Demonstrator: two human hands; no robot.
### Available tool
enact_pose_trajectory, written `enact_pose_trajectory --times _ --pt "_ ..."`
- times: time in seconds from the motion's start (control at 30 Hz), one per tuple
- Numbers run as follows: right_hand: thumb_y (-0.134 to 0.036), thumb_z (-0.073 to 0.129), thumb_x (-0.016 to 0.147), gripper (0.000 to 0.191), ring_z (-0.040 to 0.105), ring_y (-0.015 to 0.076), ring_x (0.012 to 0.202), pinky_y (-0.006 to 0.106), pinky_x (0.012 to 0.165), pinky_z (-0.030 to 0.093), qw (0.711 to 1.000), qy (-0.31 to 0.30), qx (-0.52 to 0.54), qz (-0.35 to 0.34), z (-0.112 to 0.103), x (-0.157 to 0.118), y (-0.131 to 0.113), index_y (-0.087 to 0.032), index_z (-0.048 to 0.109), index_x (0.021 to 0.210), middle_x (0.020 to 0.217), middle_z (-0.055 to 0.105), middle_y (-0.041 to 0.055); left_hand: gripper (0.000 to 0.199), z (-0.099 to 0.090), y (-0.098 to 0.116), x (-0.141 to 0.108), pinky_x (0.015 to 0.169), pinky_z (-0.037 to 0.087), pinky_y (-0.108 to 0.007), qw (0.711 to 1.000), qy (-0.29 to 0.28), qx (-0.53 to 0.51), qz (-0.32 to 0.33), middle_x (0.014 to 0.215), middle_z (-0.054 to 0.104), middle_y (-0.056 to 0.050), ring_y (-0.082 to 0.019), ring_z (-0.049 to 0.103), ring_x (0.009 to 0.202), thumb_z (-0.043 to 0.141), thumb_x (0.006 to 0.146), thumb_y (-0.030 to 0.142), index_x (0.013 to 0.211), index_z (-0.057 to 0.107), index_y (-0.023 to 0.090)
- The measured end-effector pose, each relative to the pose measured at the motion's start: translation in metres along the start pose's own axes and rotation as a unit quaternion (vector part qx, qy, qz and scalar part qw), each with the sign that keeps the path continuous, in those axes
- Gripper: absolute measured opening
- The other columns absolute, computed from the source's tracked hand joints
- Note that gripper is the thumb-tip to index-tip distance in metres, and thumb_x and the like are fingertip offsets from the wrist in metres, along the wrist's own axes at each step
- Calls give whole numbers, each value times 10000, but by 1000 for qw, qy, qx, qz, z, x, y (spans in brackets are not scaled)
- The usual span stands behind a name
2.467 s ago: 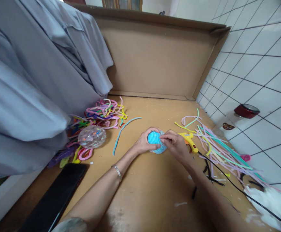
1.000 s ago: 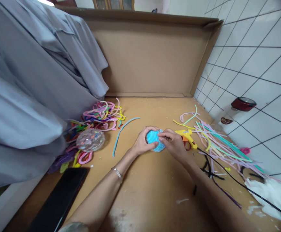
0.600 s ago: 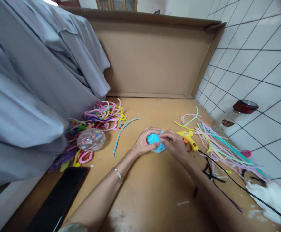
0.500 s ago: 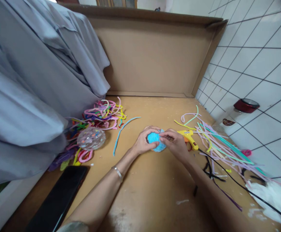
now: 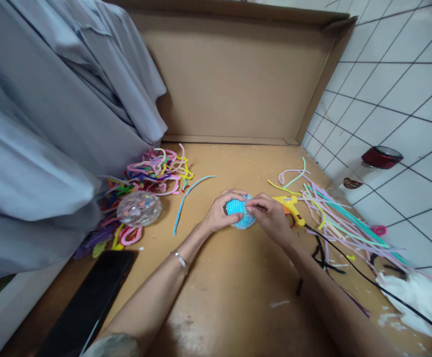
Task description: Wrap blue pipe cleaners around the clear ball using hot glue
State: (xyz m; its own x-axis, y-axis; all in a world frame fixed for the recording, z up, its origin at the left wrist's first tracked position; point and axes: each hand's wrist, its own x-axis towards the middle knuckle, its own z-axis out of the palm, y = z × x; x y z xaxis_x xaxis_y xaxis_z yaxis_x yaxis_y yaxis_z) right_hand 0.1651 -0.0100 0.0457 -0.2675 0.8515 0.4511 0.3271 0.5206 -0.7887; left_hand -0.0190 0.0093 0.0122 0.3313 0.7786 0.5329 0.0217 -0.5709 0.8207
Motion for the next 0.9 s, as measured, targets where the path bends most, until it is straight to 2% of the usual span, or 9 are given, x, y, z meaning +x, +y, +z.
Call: enact_pose_trajectory --times 0.23,0.37,0.47,0.7,0.9 --pt "-227 595 808 109 576 153 697 275 635 449 1000 -2 -9 -1 1 -1 2 -206 700 786 746 626 28 373 0 0 -1 1041 398 -479 1000 -10 26 3 1224 624 -112 -269 551 1190 739 732 406 1038 636 220" --pt "-205 591 803 106 574 145 693 271 637 443 1000 8 -9 -5 2 0 3 -207 691 769 752 619 22 638 -1 -2 -1 1052 384 -492 999 -25 36 7 1237 599 -119 -299 528 1208 858 542 512 1061 617 230" --pt "-202 595 797 96 574 145 693 273 638 441 1000 10 -14 -4 2 0 3 -206 685 763 746 612 21 738 0 -3 -1 1058 379 -499 998 -29 55 13 1248 580 -119 -307 516 1218 905 458 470 1083 591 235" --pt "-210 597 798 87 588 149 712 275 645 457 1000 9 14 -3 2 -1 5 -200 684 795 768 618 25 608 5 -5 -3 1042 408 -491 997 -3 75 12 1236 590 -106 -280 541 1198 858 534 264 1072 578 222" --pt "-234 635 789 101 600 143 698 273 643 484 1000 5 7 -6 -2 -3 6 -202 701 857 786 631 26 570 5 -6 -2 1030 421 -480 998 2 67 13 1226 601 -113 -281 564 1174 841 533 241 1046 596 212"
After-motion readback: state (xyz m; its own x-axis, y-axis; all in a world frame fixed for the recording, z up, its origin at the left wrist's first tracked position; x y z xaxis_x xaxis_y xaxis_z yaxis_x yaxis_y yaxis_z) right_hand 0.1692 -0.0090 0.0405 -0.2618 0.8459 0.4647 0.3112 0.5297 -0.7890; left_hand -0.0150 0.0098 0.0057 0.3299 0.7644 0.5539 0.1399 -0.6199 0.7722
